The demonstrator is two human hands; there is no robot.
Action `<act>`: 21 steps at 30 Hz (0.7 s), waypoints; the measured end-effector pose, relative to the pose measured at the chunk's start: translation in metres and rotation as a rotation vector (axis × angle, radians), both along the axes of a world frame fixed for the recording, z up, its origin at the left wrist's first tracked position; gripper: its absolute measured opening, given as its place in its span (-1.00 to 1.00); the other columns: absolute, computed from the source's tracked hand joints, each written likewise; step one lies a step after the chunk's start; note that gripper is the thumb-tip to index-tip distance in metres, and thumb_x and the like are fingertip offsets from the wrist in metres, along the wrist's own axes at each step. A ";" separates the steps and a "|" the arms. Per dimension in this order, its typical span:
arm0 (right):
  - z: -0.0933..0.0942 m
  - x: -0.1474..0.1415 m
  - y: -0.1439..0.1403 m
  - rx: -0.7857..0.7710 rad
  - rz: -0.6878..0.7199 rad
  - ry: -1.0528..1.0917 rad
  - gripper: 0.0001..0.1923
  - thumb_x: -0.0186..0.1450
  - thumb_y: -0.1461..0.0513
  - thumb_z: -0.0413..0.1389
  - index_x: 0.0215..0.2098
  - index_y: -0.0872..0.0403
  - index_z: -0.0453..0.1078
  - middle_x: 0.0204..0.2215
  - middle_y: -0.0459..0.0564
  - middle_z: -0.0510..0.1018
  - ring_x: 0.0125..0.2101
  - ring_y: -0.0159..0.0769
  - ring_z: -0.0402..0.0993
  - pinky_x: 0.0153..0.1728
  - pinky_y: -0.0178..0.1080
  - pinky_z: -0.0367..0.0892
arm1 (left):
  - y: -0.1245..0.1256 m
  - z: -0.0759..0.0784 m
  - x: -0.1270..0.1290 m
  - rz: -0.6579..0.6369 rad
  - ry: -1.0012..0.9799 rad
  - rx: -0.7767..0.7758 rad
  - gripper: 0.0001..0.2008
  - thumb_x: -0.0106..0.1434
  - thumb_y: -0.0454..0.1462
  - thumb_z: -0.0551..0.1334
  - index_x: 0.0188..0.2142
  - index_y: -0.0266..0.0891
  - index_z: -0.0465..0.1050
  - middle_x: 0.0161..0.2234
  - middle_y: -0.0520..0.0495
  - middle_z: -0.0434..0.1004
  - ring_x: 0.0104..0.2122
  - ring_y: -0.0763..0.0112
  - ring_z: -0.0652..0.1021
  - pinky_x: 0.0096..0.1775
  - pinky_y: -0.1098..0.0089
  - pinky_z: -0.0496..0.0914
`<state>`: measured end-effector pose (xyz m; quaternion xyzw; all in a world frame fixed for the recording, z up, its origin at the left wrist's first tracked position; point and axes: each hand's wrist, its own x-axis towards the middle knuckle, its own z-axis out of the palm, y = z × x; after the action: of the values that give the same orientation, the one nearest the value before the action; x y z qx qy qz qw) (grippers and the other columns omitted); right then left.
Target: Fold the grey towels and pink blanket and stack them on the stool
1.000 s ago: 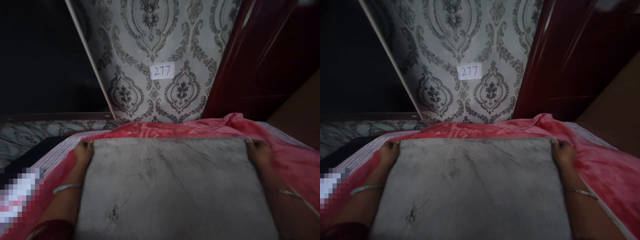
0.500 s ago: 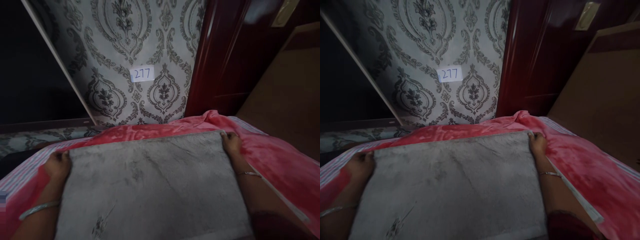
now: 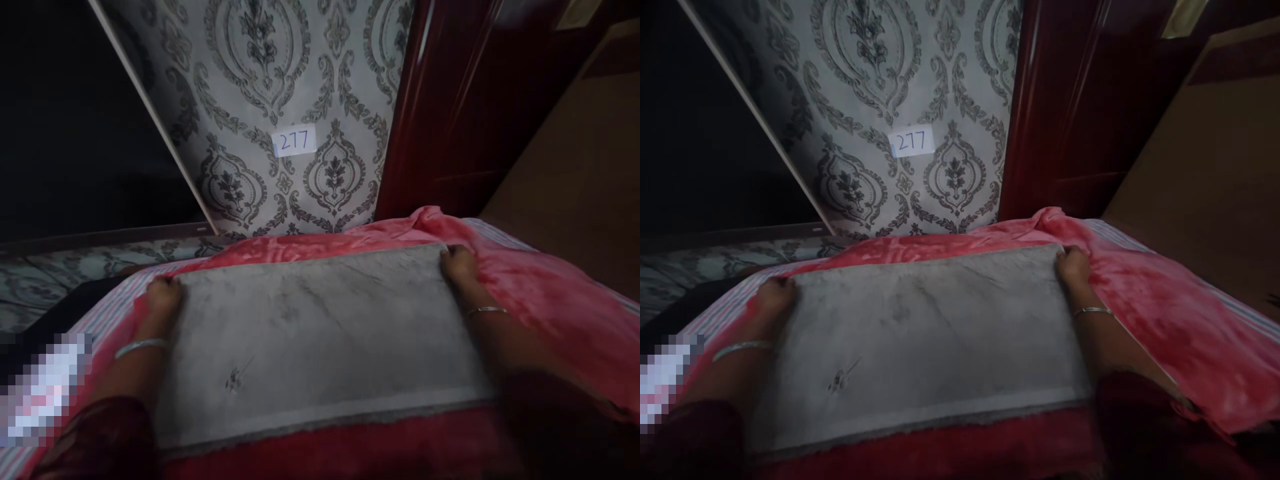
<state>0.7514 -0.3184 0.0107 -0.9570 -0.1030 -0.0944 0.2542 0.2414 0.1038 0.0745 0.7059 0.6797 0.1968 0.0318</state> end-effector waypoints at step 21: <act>-0.029 -0.167 0.012 -0.424 0.926 -0.207 -0.38 0.49 -0.07 -0.22 0.46 -0.13 0.04 0.45 0.01 0.06 0.41 0.05 -0.05 0.30 0.27 -0.05 | -0.193 -0.059 0.073 -1.098 0.504 0.008 -0.34 0.44 0.04 -0.01 0.45 -0.06 0.00 0.47 -0.14 -0.05 0.43 -0.03 0.01 0.34 -0.20 -0.07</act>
<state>0.5841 -0.3064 -0.0178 -0.8272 -0.5572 -0.0434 0.0584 0.3148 -0.0892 0.0152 0.9786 0.2018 -0.0191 -0.0361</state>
